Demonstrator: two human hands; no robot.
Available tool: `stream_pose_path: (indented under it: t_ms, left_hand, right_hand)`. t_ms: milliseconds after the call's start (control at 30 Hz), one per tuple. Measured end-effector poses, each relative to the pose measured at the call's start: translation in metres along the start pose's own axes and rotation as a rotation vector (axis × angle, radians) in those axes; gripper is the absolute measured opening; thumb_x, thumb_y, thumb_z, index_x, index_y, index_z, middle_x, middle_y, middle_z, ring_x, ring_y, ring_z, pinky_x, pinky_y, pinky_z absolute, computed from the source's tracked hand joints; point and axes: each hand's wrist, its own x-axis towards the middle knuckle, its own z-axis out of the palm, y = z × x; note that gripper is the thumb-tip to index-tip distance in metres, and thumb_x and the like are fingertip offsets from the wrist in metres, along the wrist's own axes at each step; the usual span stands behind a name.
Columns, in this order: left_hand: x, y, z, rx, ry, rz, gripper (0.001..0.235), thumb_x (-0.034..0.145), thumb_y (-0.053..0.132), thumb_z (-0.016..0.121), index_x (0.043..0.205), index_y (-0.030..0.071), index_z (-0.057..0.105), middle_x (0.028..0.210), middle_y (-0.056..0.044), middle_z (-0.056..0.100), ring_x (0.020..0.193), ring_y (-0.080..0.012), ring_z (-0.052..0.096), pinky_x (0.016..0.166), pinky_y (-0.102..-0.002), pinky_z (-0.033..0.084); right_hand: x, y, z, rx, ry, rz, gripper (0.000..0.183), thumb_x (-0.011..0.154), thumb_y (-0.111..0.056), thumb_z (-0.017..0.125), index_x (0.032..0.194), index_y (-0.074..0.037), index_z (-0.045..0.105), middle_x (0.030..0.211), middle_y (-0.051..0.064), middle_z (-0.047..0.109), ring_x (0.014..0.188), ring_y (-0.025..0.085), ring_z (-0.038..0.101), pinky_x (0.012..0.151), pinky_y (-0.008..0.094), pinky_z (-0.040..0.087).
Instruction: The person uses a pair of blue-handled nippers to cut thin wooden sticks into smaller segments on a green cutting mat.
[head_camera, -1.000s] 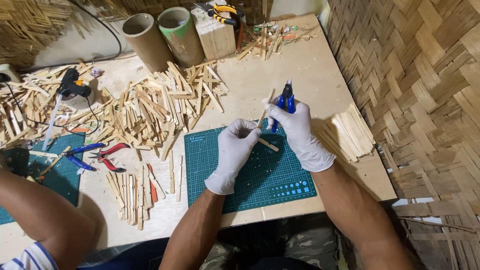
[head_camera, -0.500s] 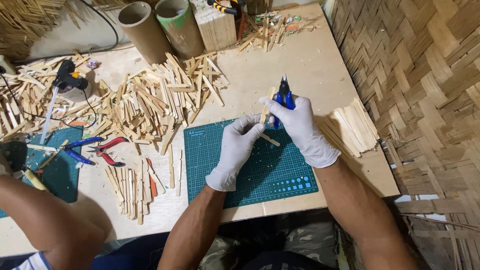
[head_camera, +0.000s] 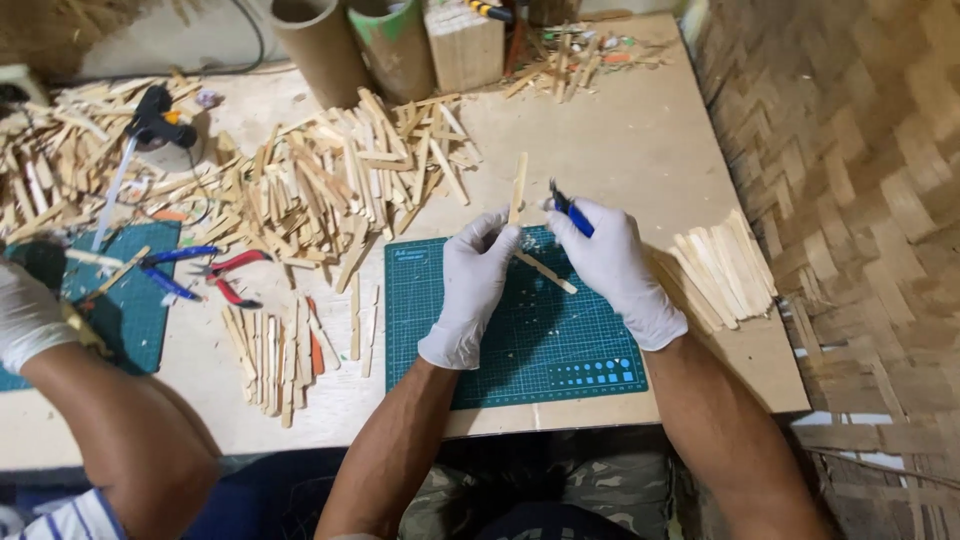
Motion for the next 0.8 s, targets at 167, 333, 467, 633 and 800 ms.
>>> stream_pose_path:
  t_ms: [167,333,467,633,800]
  left_hand:
    - [0.002,0.002,-0.005,-0.031,0.066,0.001,0.016,0.088,0.012,0.078,0.104,0.006,0.080,0.077,-0.006,0.070,0.071,-0.0075,0.057,0.060,-0.022,0.049]
    - [0.002,0.000,-0.002,-0.033,0.072,-0.001,0.011,0.088,0.012,0.077,0.097,0.008,0.081,0.073,-0.005,0.068,0.069,-0.0069,0.055,0.057,-0.021,0.045]
    - [0.001,-0.001,-0.001,-0.008,0.045,-0.002,0.010,0.088,0.013,0.078,0.096,0.009,0.082,0.072,-0.006,0.071,0.067,-0.0072,0.057,0.055,-0.020,0.046]
    - [0.001,-0.002,0.000,-0.006,0.047,0.012,0.014,0.087,0.011,0.077,0.099,0.007,0.082,0.077,-0.010,0.074,0.072,-0.0089,0.059,0.059,-0.022,0.048]
    - [0.002,-0.006,0.000,0.011,0.043,0.011,0.014,0.086,0.012,0.078,0.099,0.007,0.082,0.079,-0.010,0.074,0.073,-0.0093,0.061,0.059,-0.022,0.049]
  right_hand:
    - [-0.003,0.004,0.015,-0.152,-0.035,-0.104,0.019,0.098,-0.024,0.075,0.090,-0.007,0.077,0.059,0.008,0.062,0.049,0.020,0.062,0.044,0.025,0.047]
    - [-0.007,0.014,0.019,-0.253,-0.034,-0.117,0.019,0.098,-0.026,0.073,0.110,-0.012,0.081,0.080,0.013,0.074,0.066,0.025,0.073,0.057,0.031,0.059]
    - [-0.011,0.009,0.019,-0.262,-0.031,-0.170,0.020,0.097,-0.020,0.074,0.113,-0.009,0.080,0.093,0.020,0.076,0.084,0.037,0.074,0.065,0.039,0.061]
    - [-0.011,0.011,0.017,-0.223,-0.026,-0.224,0.020,0.097,-0.020,0.075,0.113,-0.009,0.080,0.089,0.019,0.075,0.081,0.036,0.074,0.063,0.036,0.059]
    - [-0.013,0.010,0.016,-0.234,-0.006,-0.274,0.019,0.095,-0.016,0.077,0.112,-0.009,0.080,0.092,0.020,0.075,0.085,0.040,0.073,0.062,0.040,0.060]
